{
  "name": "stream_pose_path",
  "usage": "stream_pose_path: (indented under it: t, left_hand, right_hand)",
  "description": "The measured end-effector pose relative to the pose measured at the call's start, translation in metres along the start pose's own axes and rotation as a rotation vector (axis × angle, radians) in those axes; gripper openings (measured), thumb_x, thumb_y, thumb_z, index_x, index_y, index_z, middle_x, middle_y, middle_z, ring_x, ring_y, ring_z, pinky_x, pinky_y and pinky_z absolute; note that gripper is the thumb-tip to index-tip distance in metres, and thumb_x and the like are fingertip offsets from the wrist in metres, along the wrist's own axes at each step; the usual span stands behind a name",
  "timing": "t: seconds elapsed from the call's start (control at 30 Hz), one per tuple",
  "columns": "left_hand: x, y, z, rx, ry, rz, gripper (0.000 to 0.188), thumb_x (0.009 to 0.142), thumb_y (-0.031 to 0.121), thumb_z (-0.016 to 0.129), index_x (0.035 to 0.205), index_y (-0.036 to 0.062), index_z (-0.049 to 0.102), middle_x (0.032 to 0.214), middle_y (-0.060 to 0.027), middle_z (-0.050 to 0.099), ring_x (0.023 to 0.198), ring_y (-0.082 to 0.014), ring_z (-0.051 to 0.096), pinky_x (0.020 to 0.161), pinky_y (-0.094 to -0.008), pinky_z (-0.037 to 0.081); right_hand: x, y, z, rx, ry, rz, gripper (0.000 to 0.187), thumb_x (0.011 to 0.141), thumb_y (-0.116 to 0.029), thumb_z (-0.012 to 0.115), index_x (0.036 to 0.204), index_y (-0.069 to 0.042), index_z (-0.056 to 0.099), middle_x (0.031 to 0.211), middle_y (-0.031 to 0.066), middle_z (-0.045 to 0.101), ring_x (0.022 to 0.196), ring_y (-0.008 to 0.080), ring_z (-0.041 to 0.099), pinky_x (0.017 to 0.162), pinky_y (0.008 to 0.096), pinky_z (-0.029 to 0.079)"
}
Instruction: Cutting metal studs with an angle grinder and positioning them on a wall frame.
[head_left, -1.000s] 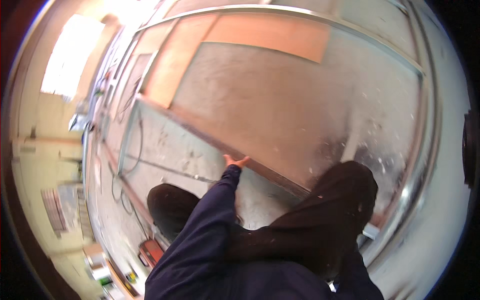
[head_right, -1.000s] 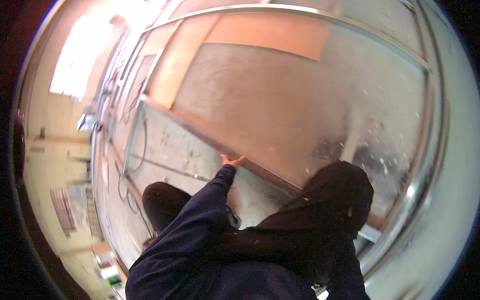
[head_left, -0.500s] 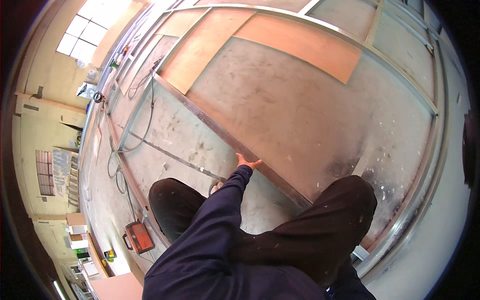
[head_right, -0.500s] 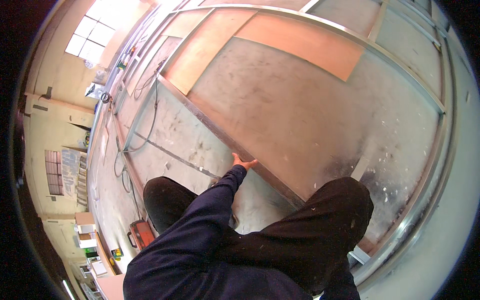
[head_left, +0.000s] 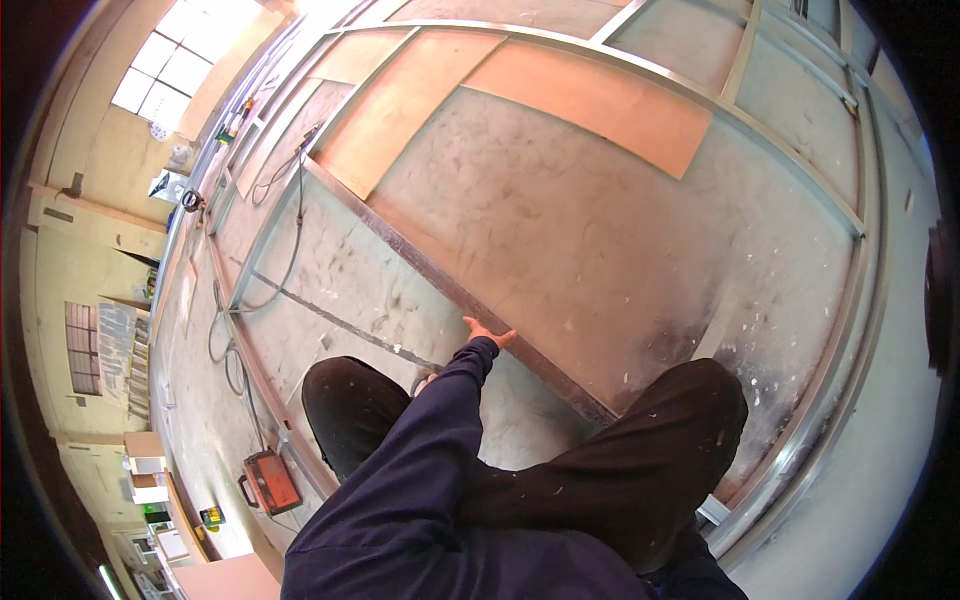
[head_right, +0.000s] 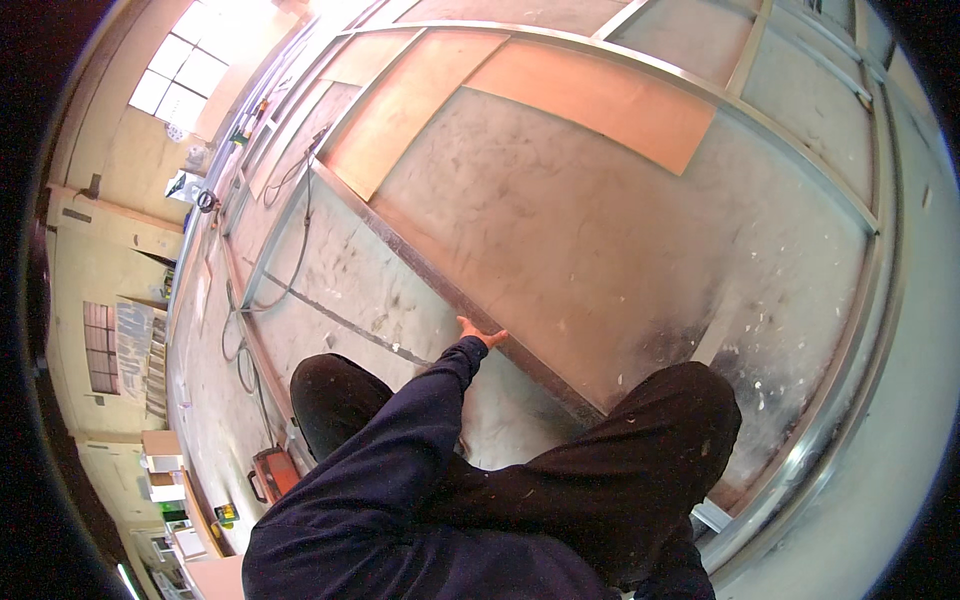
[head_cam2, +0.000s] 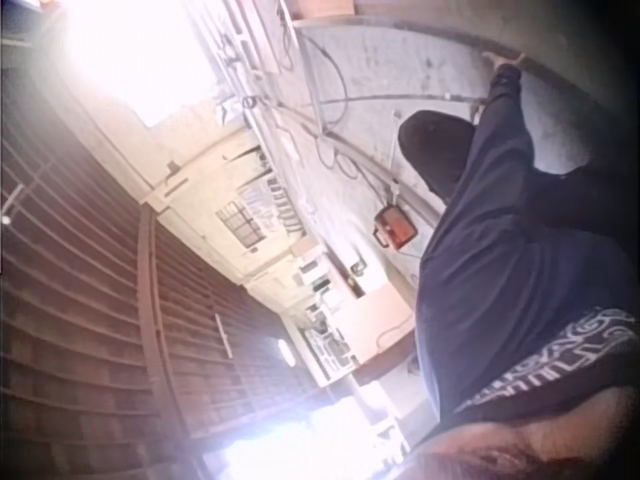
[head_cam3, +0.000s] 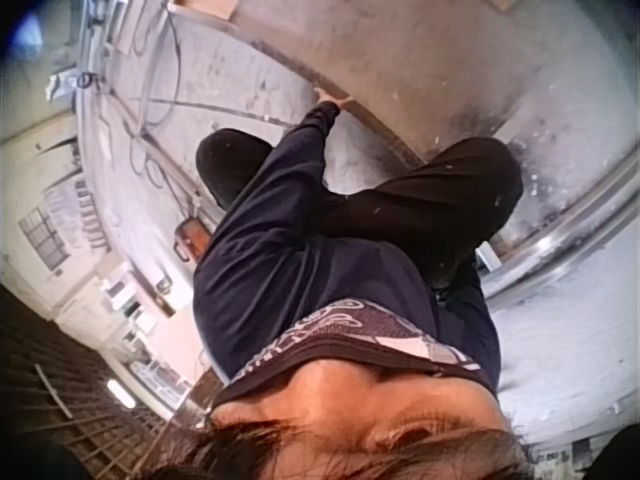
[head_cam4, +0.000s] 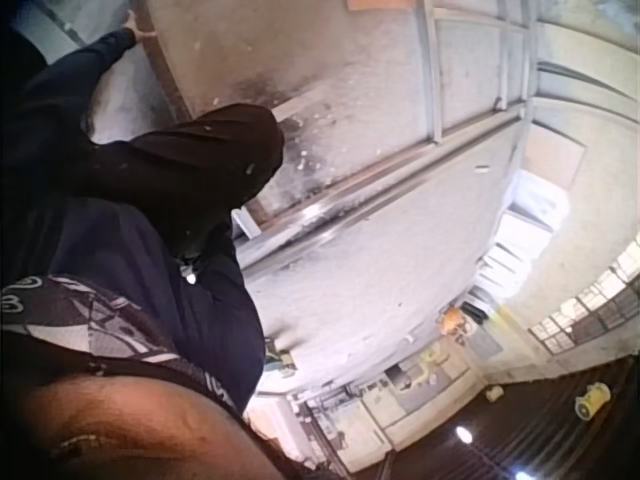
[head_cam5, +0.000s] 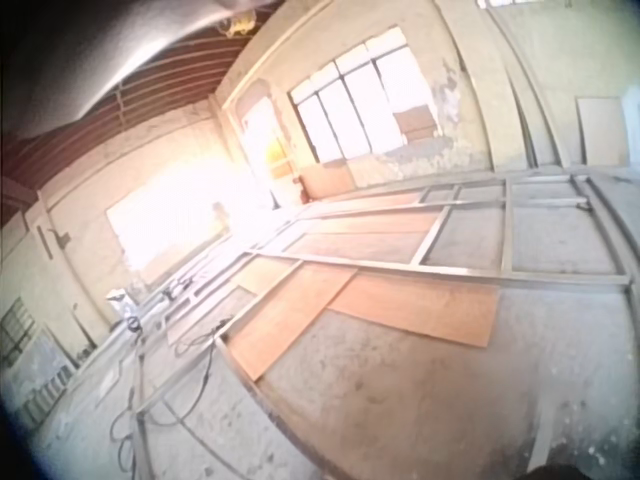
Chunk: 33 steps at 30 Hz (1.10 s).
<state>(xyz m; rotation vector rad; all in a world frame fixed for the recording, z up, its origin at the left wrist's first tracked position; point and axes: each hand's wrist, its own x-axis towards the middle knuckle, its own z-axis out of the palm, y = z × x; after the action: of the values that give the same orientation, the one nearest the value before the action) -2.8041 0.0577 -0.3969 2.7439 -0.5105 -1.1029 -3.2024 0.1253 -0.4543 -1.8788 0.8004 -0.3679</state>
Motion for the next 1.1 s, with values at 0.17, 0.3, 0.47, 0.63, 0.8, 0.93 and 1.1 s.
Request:
stream_pose_path:
  t: [0.17, 0.3, 0.47, 0.63, 0.8, 0.93, 1.1]
  left_hand:
    - [-0.012, 0.013, 0.000, 0.026, -0.002, -0.029, 0.146, 0.060, 0.056, 0.081, 0.138, 0.0002, -0.029, 0.146, -0.0307, 0.021, 0.133, -0.0351, 0.035, 0.108, -0.0351, 0.033]
    - [-0.037, 0.037, -0.014, 0.250, 0.055, 0.028, 0.146, 0.057, 0.060, 0.081, 0.143, 0.0067, -0.024, 0.149, -0.0339, -0.002, 0.141, -0.0372, 0.015, 0.112, -0.0367, 0.024]
    - [-0.041, 0.036, -0.026, 0.339, 0.041, 0.005, 0.136, 0.057, 0.064, 0.078, 0.148, 0.0166, -0.012, 0.153, -0.0223, -0.011, 0.144, -0.0329, 0.003, 0.111, -0.0495, 0.022]
    - [-0.044, 0.037, -0.028, 0.412, 0.029, 0.054, 0.134, 0.058, 0.067, 0.075, 0.149, 0.0164, -0.010, 0.155, -0.0146, -0.013, 0.144, -0.0309, 0.002, 0.111, -0.0535, 0.021]
    - [-0.042, 0.034, -0.027, 0.396, 0.024, 0.071, 0.135, 0.060, 0.069, 0.073, 0.148, 0.0140, -0.013, 0.154, -0.0168, -0.015, 0.143, -0.0329, 0.007, 0.109, -0.0550, 0.023]
    - [-0.044, 0.040, -0.026, 0.388, -0.020, 0.049, 0.134, 0.061, 0.067, 0.074, 0.148, 0.0146, -0.014, 0.153, -0.0170, -0.019, 0.142, -0.0327, 0.016, 0.109, -0.0545, 0.025]
    - [-0.042, 0.037, -0.031, 0.373, -0.046, 0.051, 0.135, 0.061, 0.068, 0.073, 0.147, 0.0139, -0.016, 0.152, -0.0194, -0.021, 0.140, -0.0346, 0.022, 0.107, -0.0529, 0.029]
  right_hand:
    - [-0.027, 0.015, -0.008, -0.004, 0.005, 0.103, 0.031, 0.086, -0.009, 0.050, 0.112, 0.005, 0.060, 0.112, 0.0207, 0.061, 0.103, 0.0357, 0.058, 0.089, 0.0443, 0.047]
    - [-0.042, 0.023, -0.019, -0.010, 0.015, 0.187, 0.031, 0.085, -0.009, 0.050, 0.112, 0.005, 0.060, 0.112, 0.0207, 0.061, 0.102, 0.0358, 0.058, 0.089, 0.0442, 0.047]
    - [-0.052, 0.037, -0.032, -0.016, 0.043, 0.264, 0.031, 0.085, -0.009, 0.050, 0.111, 0.005, 0.060, 0.111, 0.0207, 0.062, 0.100, 0.0359, 0.059, 0.088, 0.0440, 0.048]
    - [-0.067, 0.047, -0.049, -0.029, 0.077, 0.364, 0.030, 0.085, -0.008, 0.050, 0.111, 0.004, 0.061, 0.111, 0.0208, 0.062, 0.099, 0.0361, 0.060, 0.087, 0.0439, 0.048]
    - [-0.081, 0.046, -0.059, -0.031, 0.087, 0.458, 0.030, 0.085, -0.008, 0.050, 0.110, 0.004, 0.061, 0.110, 0.0208, 0.062, 0.098, 0.0362, 0.060, 0.086, 0.0437, 0.049]
    - [-0.090, 0.044, -0.074, -0.046, 0.090, 0.535, 0.030, 0.085, -0.008, 0.050, 0.109, 0.004, 0.061, 0.109, 0.0208, 0.063, 0.097, 0.0363, 0.061, 0.085, 0.0436, 0.049]
    - [-0.096, 0.037, -0.096, -0.076, 0.066, 0.618, 0.029, 0.085, -0.008, 0.051, 0.109, 0.004, 0.062, 0.109, 0.0208, 0.063, 0.095, 0.0365, 0.062, 0.084, 0.0434, 0.050]
